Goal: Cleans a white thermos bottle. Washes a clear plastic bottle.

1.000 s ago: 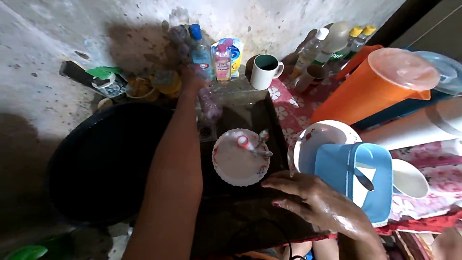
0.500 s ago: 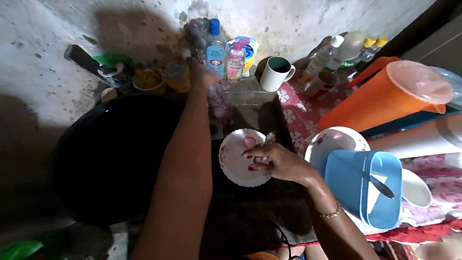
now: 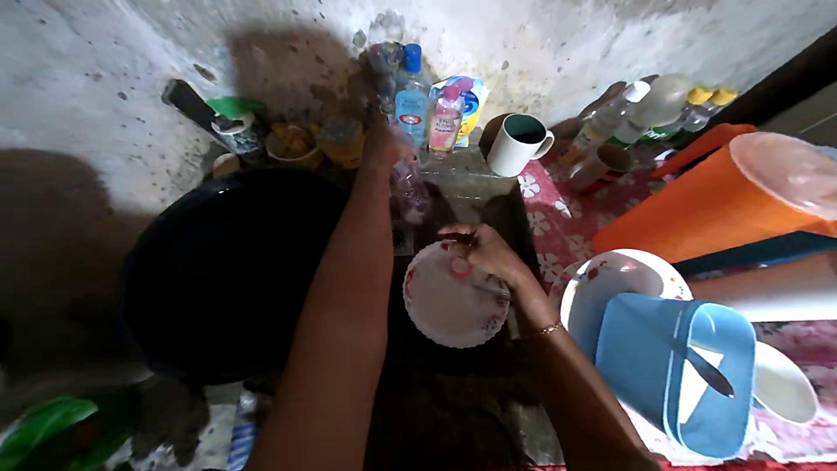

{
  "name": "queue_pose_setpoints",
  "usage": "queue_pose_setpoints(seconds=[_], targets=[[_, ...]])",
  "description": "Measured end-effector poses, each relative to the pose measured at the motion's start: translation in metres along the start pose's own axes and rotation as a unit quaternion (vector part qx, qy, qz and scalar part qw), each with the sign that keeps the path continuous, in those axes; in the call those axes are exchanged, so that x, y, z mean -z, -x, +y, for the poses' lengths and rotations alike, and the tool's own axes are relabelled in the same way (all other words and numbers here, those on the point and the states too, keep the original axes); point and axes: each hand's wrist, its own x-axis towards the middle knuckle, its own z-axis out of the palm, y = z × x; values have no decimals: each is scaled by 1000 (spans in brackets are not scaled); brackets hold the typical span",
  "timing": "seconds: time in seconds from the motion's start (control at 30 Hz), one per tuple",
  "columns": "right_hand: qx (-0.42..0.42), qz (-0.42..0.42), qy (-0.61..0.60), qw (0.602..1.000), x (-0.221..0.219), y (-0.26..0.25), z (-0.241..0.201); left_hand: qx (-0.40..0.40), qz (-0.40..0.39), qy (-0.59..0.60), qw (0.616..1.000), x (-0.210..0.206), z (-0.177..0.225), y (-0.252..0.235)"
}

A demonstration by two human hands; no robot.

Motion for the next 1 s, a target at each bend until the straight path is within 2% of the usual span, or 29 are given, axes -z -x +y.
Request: queue_pose_setpoints(seconds=[0.1,0.23,0.3,0.4,0.47,0.53,0.67,0.73,0.9,1.0], targets=[[-31,68,-42,996,-8,-23,9,6,-6,0,1000,5,5,2],[-81,154,-121,977,-24,-41,23,46,-12,61,997,4,4,-1],[-116,187,-218,951,-32,-52,32,66,-23,97,993,1,0,-11],[-140,229,-386,883,-36,-62,35,87,-78,193,974,1,-2,-17],[-112,250,-467,841,-29,-61,28,91,-144,247,954,5,-1,-12],[-58,295,-487,820,-16,-57,17,96,-183,249,946,8,2,-8],[93,406,-374,829,23,-48,-5,107,-206,245,941,4,1,-11],[145,431,-285,844,39,-43,-22,110,-219,254,936,2,0,-14],[240,421,-114,867,59,-29,-66,106,-232,229,940,4,4,-8],[253,395,-66,881,61,-16,-89,104,-224,203,947,4,6,-4]])
